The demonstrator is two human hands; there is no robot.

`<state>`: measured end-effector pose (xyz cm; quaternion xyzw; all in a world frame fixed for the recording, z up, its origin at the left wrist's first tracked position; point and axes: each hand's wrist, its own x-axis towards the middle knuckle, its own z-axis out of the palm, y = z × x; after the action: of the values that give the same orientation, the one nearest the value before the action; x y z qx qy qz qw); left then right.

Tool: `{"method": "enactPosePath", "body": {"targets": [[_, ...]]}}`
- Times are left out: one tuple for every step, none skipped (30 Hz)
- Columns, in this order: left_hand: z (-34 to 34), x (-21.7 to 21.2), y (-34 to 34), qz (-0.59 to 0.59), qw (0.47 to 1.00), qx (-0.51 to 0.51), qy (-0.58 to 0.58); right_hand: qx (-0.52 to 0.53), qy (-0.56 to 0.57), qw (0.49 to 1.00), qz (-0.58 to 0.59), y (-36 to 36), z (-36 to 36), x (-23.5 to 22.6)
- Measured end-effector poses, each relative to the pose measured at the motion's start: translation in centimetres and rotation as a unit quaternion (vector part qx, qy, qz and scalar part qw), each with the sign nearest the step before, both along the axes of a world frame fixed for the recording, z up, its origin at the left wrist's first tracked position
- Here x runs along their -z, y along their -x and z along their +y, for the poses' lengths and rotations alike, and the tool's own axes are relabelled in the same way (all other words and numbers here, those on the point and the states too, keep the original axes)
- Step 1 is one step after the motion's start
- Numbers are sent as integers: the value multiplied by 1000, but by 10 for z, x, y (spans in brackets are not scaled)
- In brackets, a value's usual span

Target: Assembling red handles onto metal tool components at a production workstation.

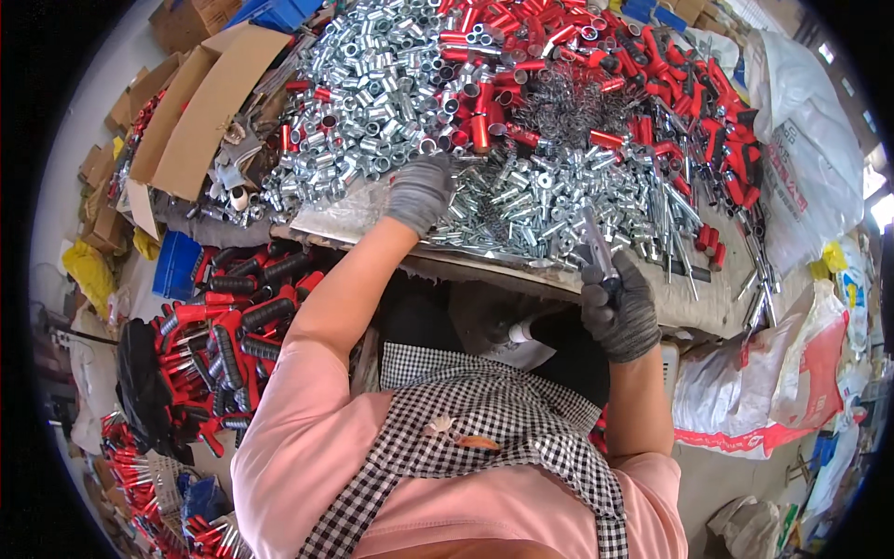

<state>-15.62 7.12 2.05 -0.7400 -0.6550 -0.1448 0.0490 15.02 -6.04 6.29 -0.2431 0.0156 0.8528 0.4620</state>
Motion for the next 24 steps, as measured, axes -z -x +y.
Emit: {"method": "enactPosePath", "body": {"targets": [[-10,-5,2,-46,998,-22,-36,-7,-73,990,-120,4,-6,-3],[-14,-1,9,-66,990,-25,-123,-13,-144,961,-238,9,-12,-8],[-24,-8,15,-115,980,9,-161,22,-171,940,-293,19,-22,-17],[-36,-20,16,-166,966,46,-195,13,-236,910,-342,14,-25,-13],[-51,-35,17,-308,947,44,-86,-2,-298,873,-387,7,-27,-7],[-64,-42,19,-424,899,103,-15,13,-314,858,-406,1,-29,-2],[-73,-41,24,-532,831,153,57,10,-307,860,-407,2,-31,-4],[-75,-35,36,-410,885,216,42,2,-336,817,-469,5,-32,-8],[-86,-45,31,-379,886,257,75,-10,-361,767,-530,5,-31,-10],[-96,-57,24,-347,882,300,105,-38,-445,698,-560,-2,-24,-4],[-98,-53,15,-380,851,328,152,-43,-439,700,-562,-5,-24,1],[-103,-54,8,-387,837,320,215,-60,-500,629,-593,-3,-22,-2],[-105,-53,0,-393,819,314,277,-74,-555,550,-619,-1,-21,-2],[-106,-52,-6,-368,815,370,250,-90,-558,591,-576,1,-21,2],[-106,-44,-12,-345,817,404,225,-92,-556,594,-574,5,-21,4],[-107,-45,-23,-322,815,438,197,-81,-555,609,-561,11,-22,6],[-113,-49,-34,-335,803,433,235,-71,-553,624,-548,18,-23,7],[-116,-44,-48,-353,801,458,155,-91,-485,677,-546,23,-28,1],[-120,-37,-55,-366,795,479,68,-91,-489,674,-546,23,-27,6],[-122,-34,-56,-335,815,468,72,-86,-535,614,-574,23,-25,17],[-119,-28,-56,-333,817,465,68,-80,-578,551,-597,24,-20,22],[-117,-23,-55,-337,813,455,135,-55,-607,502,-614,25,-18,25],[-115,-20,-54,-339,806,442,202,-34,-635,437,-636,23,-15,27],[-114,-28,-51,-325,815,404,259,-11,-662,370,-652,22,-11,30]]}}
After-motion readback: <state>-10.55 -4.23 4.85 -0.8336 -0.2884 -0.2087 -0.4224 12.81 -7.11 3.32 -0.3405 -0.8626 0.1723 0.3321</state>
